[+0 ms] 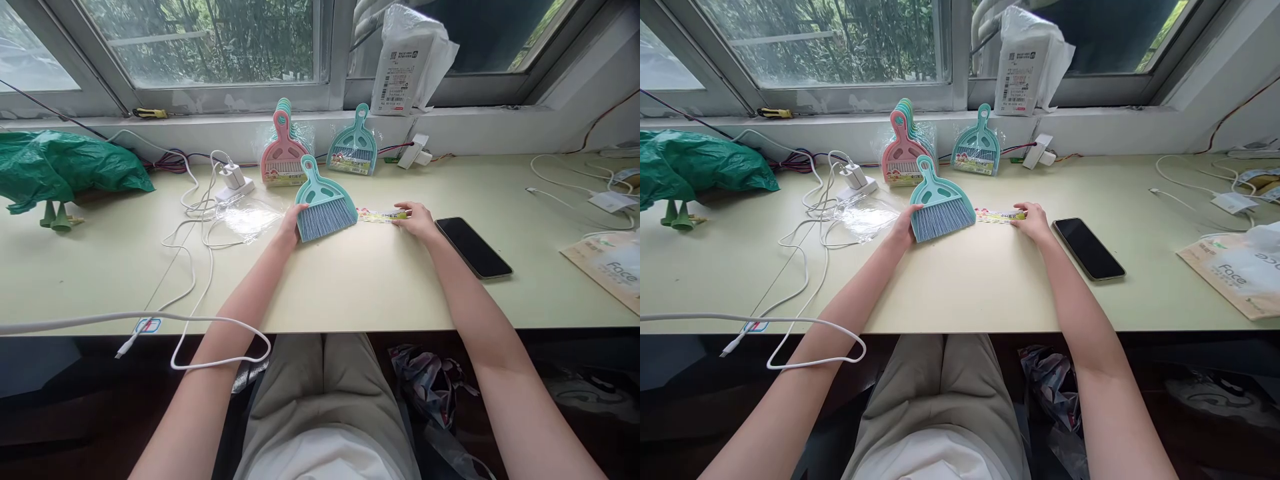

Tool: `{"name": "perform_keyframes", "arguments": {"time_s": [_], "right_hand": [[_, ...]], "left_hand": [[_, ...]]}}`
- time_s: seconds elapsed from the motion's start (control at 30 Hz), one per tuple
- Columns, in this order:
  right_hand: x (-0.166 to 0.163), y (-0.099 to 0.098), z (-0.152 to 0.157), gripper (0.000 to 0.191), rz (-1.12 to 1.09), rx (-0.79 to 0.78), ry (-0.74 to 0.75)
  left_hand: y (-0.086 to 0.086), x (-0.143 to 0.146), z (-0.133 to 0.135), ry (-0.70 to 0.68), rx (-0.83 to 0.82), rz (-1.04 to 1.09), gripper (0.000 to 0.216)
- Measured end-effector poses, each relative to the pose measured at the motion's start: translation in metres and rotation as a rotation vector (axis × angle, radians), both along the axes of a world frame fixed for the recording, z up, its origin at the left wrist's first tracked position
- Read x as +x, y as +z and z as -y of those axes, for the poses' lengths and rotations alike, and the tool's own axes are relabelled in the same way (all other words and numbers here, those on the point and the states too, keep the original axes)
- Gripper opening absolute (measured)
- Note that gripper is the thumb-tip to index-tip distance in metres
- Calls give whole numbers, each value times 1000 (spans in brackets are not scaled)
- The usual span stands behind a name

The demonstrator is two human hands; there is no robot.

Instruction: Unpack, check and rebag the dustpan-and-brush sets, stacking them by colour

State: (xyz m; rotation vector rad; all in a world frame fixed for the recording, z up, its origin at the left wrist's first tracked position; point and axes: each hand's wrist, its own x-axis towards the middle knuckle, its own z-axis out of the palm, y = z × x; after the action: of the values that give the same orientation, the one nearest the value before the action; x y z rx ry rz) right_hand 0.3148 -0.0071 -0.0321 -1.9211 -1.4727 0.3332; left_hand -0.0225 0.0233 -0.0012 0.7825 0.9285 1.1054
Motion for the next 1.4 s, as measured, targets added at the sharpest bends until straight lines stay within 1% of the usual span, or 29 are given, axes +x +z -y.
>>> {"name": "perform_keyframes", "arguments": {"time_s": [0.1,0.17,0.23,0.3,0.4,0.47,0.57,0.63,0.73,0.8,0.83,0.93,1.03,1.13,1.3,1.4], "right_hand": [[2,1,1,50,-15,-38,-37],[1,2,2,51,-15,-19,-68],[0,4,4,52,-54,41,-104],[-3,7,6,51,-138,131,-139],[-10,17,8,36,-318,267,-138],[-18,26,11,29,-462,326,-65],[-34,39,19,32,-641,328,120],[-47,46,27,37,-710,241,274],[-67,51,39,43,-758,16,511],[-78,51,45,43,-770,-98,611],[-83,50,46,42,-768,-131,628],[-93,43,45,37,-743,-150,564],[-95,34,39,33,-755,-98,457],[-94,29,35,32,-733,-50,395],[-93,27,35,32,-627,-26,406],[-94,28,37,32,-479,0,390]], "left_hand": [[-2,0,-1,13,6,-16,30],[-3,-1,-2,17,13,-20,33],[-4,-1,-1,22,33,-31,34],[-5,-1,-1,11,64,-50,35],[-8,-1,-1,-39,103,-67,41],[-11,0,0,-72,123,-71,46],[-13,1,1,-123,154,-79,50],[-12,3,3,-154,171,-81,52],[-8,5,7,-198,178,-83,56],[-5,6,10,-235,181,-87,61],[-4,6,11,-255,181,-93,63],[-1,6,14,-315,181,-116,60],[1,7,17,-364,181,-117,51],[-1,8,18,-372,194,-147,52],[-9,8,13,-356,230,-145,61],[-10,9,12,-330,233,-132,61]]}}
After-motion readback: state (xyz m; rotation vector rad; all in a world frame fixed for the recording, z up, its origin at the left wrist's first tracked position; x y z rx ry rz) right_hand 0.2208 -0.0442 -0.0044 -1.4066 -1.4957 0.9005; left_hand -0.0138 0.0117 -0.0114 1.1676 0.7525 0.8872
